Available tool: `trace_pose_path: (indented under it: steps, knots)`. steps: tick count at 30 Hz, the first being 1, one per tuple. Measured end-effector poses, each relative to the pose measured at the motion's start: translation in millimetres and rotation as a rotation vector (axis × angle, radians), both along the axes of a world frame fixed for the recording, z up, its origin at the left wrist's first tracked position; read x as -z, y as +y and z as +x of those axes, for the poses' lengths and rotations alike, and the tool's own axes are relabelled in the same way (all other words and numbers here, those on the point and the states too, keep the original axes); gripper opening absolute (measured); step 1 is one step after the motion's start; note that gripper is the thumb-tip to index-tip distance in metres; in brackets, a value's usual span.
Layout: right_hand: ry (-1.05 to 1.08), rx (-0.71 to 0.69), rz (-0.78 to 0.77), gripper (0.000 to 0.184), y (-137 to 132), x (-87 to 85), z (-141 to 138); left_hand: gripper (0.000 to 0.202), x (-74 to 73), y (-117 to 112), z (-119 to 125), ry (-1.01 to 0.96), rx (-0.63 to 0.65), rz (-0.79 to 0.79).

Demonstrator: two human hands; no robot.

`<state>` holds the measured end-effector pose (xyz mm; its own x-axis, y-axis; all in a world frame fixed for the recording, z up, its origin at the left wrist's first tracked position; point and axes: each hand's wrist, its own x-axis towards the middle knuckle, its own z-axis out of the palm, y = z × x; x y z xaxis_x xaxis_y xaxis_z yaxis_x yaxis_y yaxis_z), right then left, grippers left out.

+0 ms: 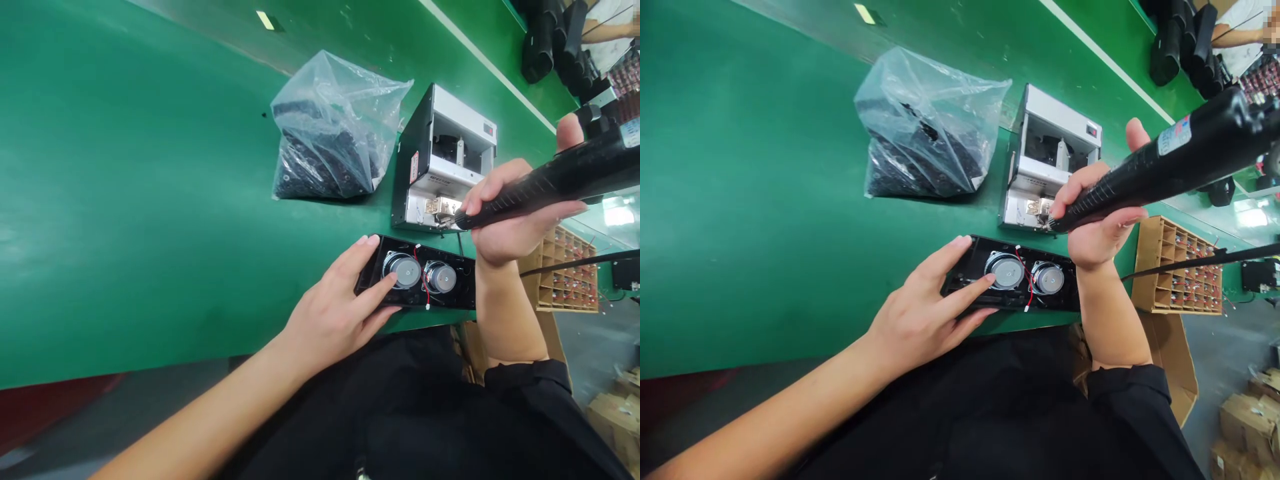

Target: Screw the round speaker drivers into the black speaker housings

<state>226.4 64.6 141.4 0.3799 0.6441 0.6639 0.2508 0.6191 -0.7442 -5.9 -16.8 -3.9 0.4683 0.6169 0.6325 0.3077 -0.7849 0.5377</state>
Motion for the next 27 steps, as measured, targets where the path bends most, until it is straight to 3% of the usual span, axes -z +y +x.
trace_pose_path:
  steps: [5, 10, 14, 17, 20, 23, 27]
  knots:
    - [-0.014, -0.118, 0.026, 0.061, -28, -16.6, -8, 0.056, 1.0, -1, 1, -0.026, -0.005, -0.013]
    - [-0.051, -0.276, -0.217, 0.051, -60, -43.8, -23, 0.051, -3.0, 0, 1, -0.028, 0.041, -0.025]
    - [0.041, -0.384, -0.216, 0.050, -56, -35.8, -35, 0.048, -4.0, 0, 1, -0.048, 0.032, -0.040]
    - [0.101, -0.364, -0.242, 0.051, -53, -31.8, -41, 0.056, -7.3, 1, -2, -0.120, 0.006, -0.130]
    - [0.127, -0.323, -0.263, 0.043, -58, -40.2, -45, 0.060, -17.3, 4, -6, -0.174, -0.045, -0.211]
    - [0.151, -0.306, -0.280, 0.033, -66, -52.1, -47, 0.049, -31.1, 6, -4, -0.184, -0.059, -0.222]
    - [0.163, -0.311, -0.289, 0.038, -75, -59.7, -50, 0.016, -45.3, 6, 5, -0.168, -0.085, -0.278]
